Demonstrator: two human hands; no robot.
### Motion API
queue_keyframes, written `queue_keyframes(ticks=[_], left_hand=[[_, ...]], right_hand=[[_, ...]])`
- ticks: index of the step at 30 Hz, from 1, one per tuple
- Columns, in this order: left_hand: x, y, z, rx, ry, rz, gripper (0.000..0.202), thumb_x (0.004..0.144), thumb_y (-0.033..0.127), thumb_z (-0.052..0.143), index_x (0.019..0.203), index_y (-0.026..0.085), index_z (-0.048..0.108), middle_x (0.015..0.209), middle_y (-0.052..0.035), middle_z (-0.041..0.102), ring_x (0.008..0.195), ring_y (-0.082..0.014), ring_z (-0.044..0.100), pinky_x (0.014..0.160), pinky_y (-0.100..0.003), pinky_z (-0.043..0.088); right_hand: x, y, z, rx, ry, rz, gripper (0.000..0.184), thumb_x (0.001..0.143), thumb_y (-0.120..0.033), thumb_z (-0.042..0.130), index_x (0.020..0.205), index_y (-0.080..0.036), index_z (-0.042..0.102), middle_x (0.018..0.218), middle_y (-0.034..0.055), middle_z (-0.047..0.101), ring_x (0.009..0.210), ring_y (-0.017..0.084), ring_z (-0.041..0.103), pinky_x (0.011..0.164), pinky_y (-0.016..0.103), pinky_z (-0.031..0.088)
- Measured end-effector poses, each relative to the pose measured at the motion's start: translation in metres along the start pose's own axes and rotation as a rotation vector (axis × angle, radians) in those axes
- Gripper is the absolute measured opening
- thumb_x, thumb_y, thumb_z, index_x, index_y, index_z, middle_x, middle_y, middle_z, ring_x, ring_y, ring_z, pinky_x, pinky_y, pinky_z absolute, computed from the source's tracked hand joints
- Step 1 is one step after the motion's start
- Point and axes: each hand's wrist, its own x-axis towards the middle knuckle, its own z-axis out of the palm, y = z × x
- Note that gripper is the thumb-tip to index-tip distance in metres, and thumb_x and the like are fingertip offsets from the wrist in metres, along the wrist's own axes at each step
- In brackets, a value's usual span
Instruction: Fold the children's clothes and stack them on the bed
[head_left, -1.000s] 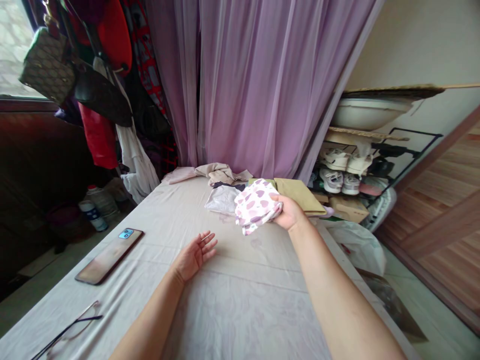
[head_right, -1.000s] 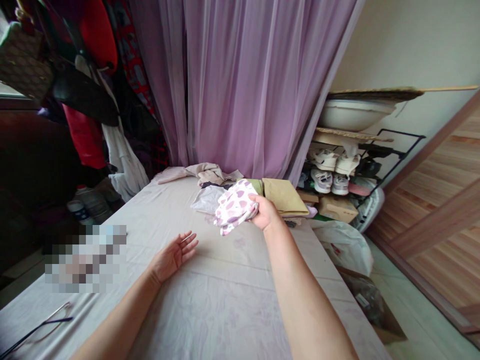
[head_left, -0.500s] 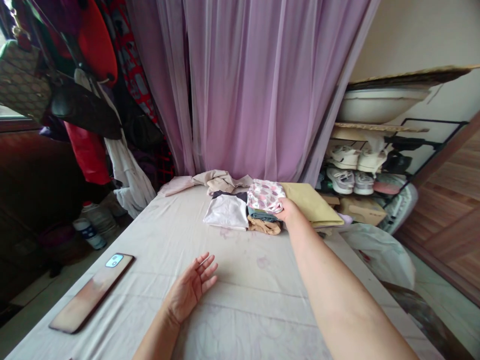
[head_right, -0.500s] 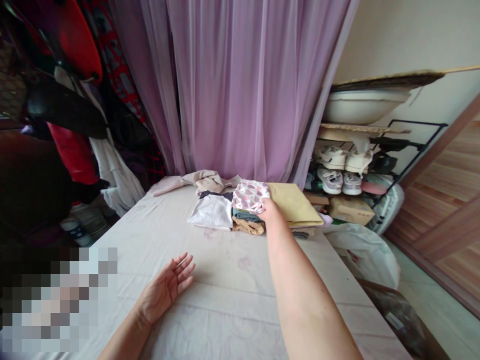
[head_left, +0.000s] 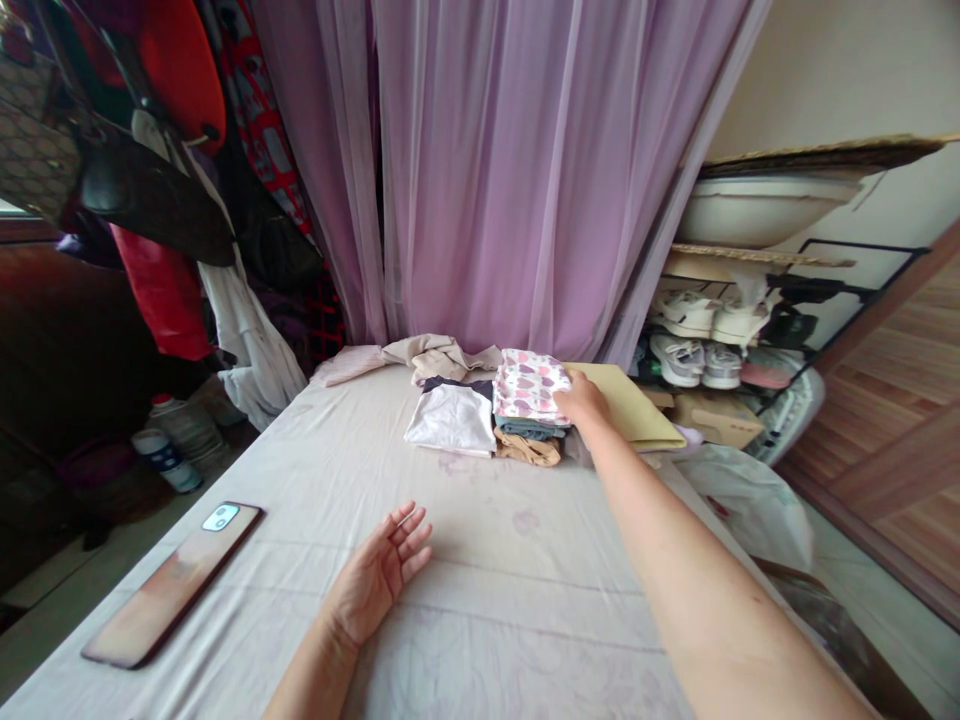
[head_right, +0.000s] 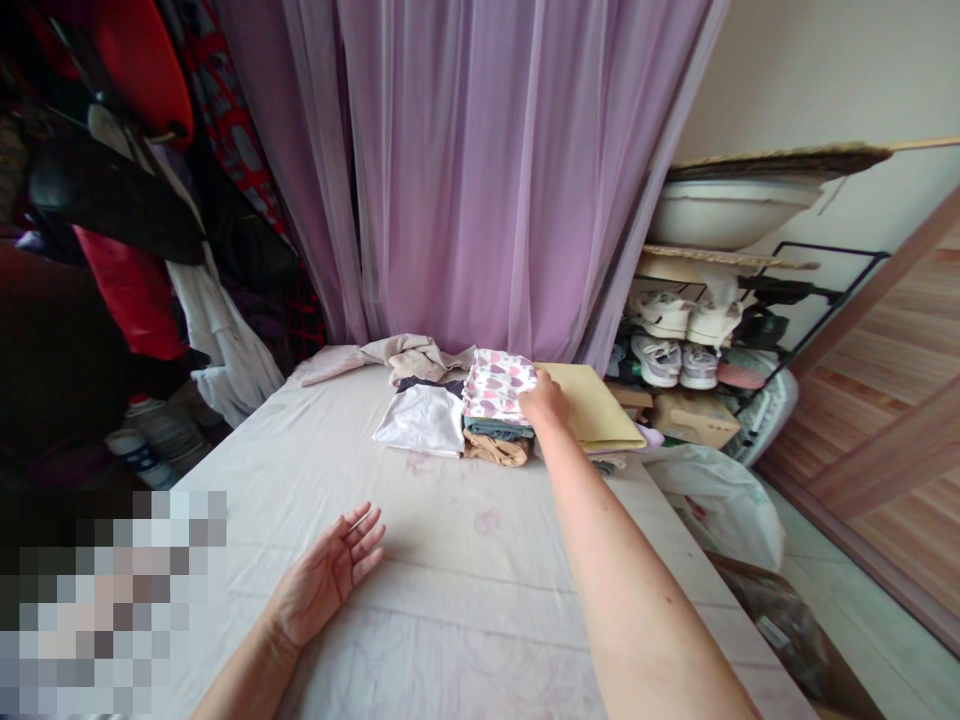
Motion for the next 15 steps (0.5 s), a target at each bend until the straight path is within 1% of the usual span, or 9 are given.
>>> queue_keyframes(ticks=[3, 5, 7, 8, 9, 10, 12, 14, 15], left_hand=[[0.0, 0.0, 0.0, -0.003, -0.004, -0.003, 0.024, 0.095, 0.021, 0.052, 0.115, 0.019, 0.066, 0.121, -0.0067, 0.068, 0.1, -0.0187, 0.069, 0.086, -0.034, 0.057], [0.0, 0.0, 0.0, -0.005, -0.006, -0.003, 0.026, 0.095, 0.021, 0.051, 0.118, 0.019, 0.064, 0.121, -0.0067, 0.068, 0.1, -0.0186, 0.069, 0.086, -0.034, 0.057], [0.001, 0.0, -0.001, -0.008, -0.012, -0.001, 0.03, 0.095, 0.022, 0.052, 0.124, 0.02, 0.061, 0.121, -0.0067, 0.068, 0.101, -0.0184, 0.069, 0.088, -0.034, 0.056], [0.001, 0.0, -0.001, -0.01, -0.013, 0.0, 0.032, 0.095, 0.023, 0.053, 0.126, 0.021, 0.06, 0.121, -0.0067, 0.068, 0.102, -0.0184, 0.069, 0.088, -0.034, 0.056], [0.001, 0.0, -0.001, -0.011, -0.012, 0.002, 0.033, 0.094, 0.024, 0.053, 0.127, 0.021, 0.059, 0.122, -0.0067, 0.068, 0.102, -0.0183, 0.069, 0.088, -0.034, 0.056], [0.001, 0.0, -0.001, -0.011, -0.01, 0.004, 0.033, 0.094, 0.024, 0.053, 0.127, 0.021, 0.059, 0.122, -0.0067, 0.068, 0.102, -0.0182, 0.069, 0.088, -0.034, 0.056], [0.002, 0.001, -0.001, -0.009, -0.009, 0.003, 0.031, 0.094, 0.024, 0.053, 0.124, 0.021, 0.061, 0.121, -0.0068, 0.068, 0.101, -0.0182, 0.069, 0.088, -0.034, 0.056], [0.002, 0.001, 0.0, -0.008, -0.011, 0.001, 0.028, 0.095, 0.023, 0.052, 0.12, 0.02, 0.063, 0.121, -0.0069, 0.068, 0.1, -0.0181, 0.069, 0.087, -0.034, 0.057], [0.002, 0.002, 0.001, -0.011, -0.011, 0.001, 0.026, 0.095, 0.023, 0.052, 0.118, 0.02, 0.064, 0.121, -0.0068, 0.068, 0.1, -0.0181, 0.069, 0.087, -0.034, 0.057]], right_hand=[[-0.018, -0.018, 0.009, -0.34, 0.041, -0.247, 0.046, 0.085, -0.027, 0.057, 0.13, -0.021, 0.058, 0.144, 0.0175, 0.047, 0.133, 0.035, 0.038, 0.108, 0.056, 0.028], [-0.031, -0.028, 0.022, -0.461, -0.071, -0.418, 0.045, 0.091, -0.035, 0.051, 0.134, -0.025, 0.056, 0.15, 0.0136, 0.042, 0.138, 0.034, 0.032, 0.11, 0.058, 0.022], [-0.041, -0.032, 0.037, -0.521, -0.23, -0.477, 0.044, 0.093, -0.04, 0.047, 0.135, -0.028, 0.056, 0.149, 0.0123, 0.045, 0.136, 0.033, 0.034, 0.111, 0.06, 0.019], [-0.046, -0.032, 0.043, -0.54, -0.278, -0.487, 0.044, 0.093, -0.041, 0.047, 0.134, -0.028, 0.056, 0.147, 0.0125, 0.047, 0.135, 0.032, 0.036, 0.11, 0.061, 0.018], [-0.051, -0.031, 0.047, -0.549, -0.287, -0.495, 0.043, 0.093, -0.04, 0.046, 0.133, -0.027, 0.057, 0.145, 0.0129, 0.049, 0.134, 0.032, 0.037, 0.11, 0.061, 0.017], [-0.056, -0.031, 0.051, -0.548, -0.257, -0.508, 0.043, 0.093, -0.039, 0.046, 0.132, -0.026, 0.058, 0.144, 0.0134, 0.049, 0.135, 0.032, 0.036, 0.111, 0.061, 0.016], [-0.071, -0.029, 0.054, -0.507, -0.126, -0.534, 0.042, 0.094, -0.036, 0.045, 0.131, -0.024, 0.058, 0.145, 0.0139, 0.048, 0.136, 0.032, 0.034, 0.112, 0.06, 0.014], [-0.093, -0.027, 0.055, -0.433, -0.012, -0.552, 0.041, 0.094, -0.032, 0.044, 0.131, -0.022, 0.059, 0.145, 0.0139, 0.048, 0.137, 0.031, 0.034, 0.114, 0.057, 0.013], [-0.107, -0.026, 0.056, -0.394, 0.008, -0.573, 0.04, 0.094, -0.03, 0.044, 0.13, -0.022, 0.059, 0.144, 0.0136, 0.049, 0.136, 0.03, 0.035, 0.114, 0.055, 0.014]])
